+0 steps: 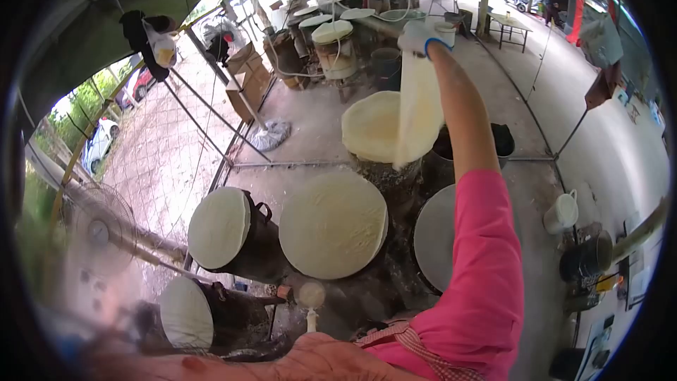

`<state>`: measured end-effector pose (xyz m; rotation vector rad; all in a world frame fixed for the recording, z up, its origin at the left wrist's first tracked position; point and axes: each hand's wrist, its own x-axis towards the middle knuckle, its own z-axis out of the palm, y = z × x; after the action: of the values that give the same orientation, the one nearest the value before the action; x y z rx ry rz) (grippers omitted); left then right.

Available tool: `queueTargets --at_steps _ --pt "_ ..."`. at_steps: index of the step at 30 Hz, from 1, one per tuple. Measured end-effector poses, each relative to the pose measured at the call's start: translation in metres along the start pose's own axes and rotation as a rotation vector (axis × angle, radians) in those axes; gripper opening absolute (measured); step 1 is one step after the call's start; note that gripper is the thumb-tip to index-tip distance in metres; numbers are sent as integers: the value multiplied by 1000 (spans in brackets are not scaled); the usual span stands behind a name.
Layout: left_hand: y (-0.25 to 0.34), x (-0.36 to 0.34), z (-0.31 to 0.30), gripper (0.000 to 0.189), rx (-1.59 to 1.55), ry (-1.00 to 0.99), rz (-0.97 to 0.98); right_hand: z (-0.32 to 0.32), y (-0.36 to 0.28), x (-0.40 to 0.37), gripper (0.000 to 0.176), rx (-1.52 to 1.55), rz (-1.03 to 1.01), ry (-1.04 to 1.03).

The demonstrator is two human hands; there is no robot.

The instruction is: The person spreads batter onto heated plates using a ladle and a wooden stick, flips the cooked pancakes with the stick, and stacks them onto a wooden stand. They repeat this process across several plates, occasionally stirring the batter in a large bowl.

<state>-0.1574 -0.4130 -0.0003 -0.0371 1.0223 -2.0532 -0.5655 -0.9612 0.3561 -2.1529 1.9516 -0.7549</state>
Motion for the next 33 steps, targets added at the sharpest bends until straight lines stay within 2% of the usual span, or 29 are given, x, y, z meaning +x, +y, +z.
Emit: queueTargets --at_steps 1,2,4,6,8,9,10,12,15,17,18,19,20,22,23,24,25,27,28,30,31,32,33 --pt "-1 0 1 30 -15 0 12 -3 5 5 19 191 -25 124" --pt "-2 0 3 30 -20 1 23 0 18 10 19 200 -27 117" --pt "-3 1 6 30 -24 0 37 11 55 22 22 640 54 221" --pt "-5 2 10 30 -25 1 43 56 99 25 23 761 159 463" --pt "-6 3 15 31 -17 -4 51 108 137 17 24 829 176 579" --pt "-7 4 17 31 -15 -5 63 145 160 13 23 912 254 577" --pt "-7 5 19 31 -12 -4 75 170 169 -3 22 1061 372 413" --pt "-8 6 23 31 -10 -2 95 237 189 -33 20 1152 460 441" --pt "-10 8 27 31 -17 0 121 359 258 -51 31 711 717 479" --pt "-11 8 29 31 -28 5 159 379 263 -60 36 659 769 490" --pt "-12 8 29 31 -44 2 186 395 275 -53 36 411 764 550" --pt "-13 7 29 31 -74 -7 220 404 292 -49 39 377 700 506" --pt "-13 7 23 31 -109 -36 265 433 337 -36 40 185 613 413" --pt "2 13 18 32 -44 49 333 375 292 -50 41 -6 739 227" --pt "-3 9 18 32 -19 81 375 307 205 -75 51 70 833 273" --pt "-19 11 33 33 -89 3 349 302 198 -78 60 85 743 223" --pt "-30 14 48 33 -144 -73 309 301 181 -84 58 158 617 241" --pt "-20 8 39 33 -135 -143 298 329 166 -90 52 205 225 259" --pt "-16 4 39 33 -125 -142 320 342 137 -92 52 214 181 231" --pt "-5 -9 42 32 -133 -146 345 353 64 -128 48 160 -120 -17" --pt "1 -15 40 32 -108 -183 321 340 7 -154 41 129 -56 -176" --pt "8 -24 39 31 -77 -218 291 363 -19 -172 33 251 -167 -191" --pt "15 -35 38 31 -82 -225 288 372 -56 -193 32 192 -216 -236"
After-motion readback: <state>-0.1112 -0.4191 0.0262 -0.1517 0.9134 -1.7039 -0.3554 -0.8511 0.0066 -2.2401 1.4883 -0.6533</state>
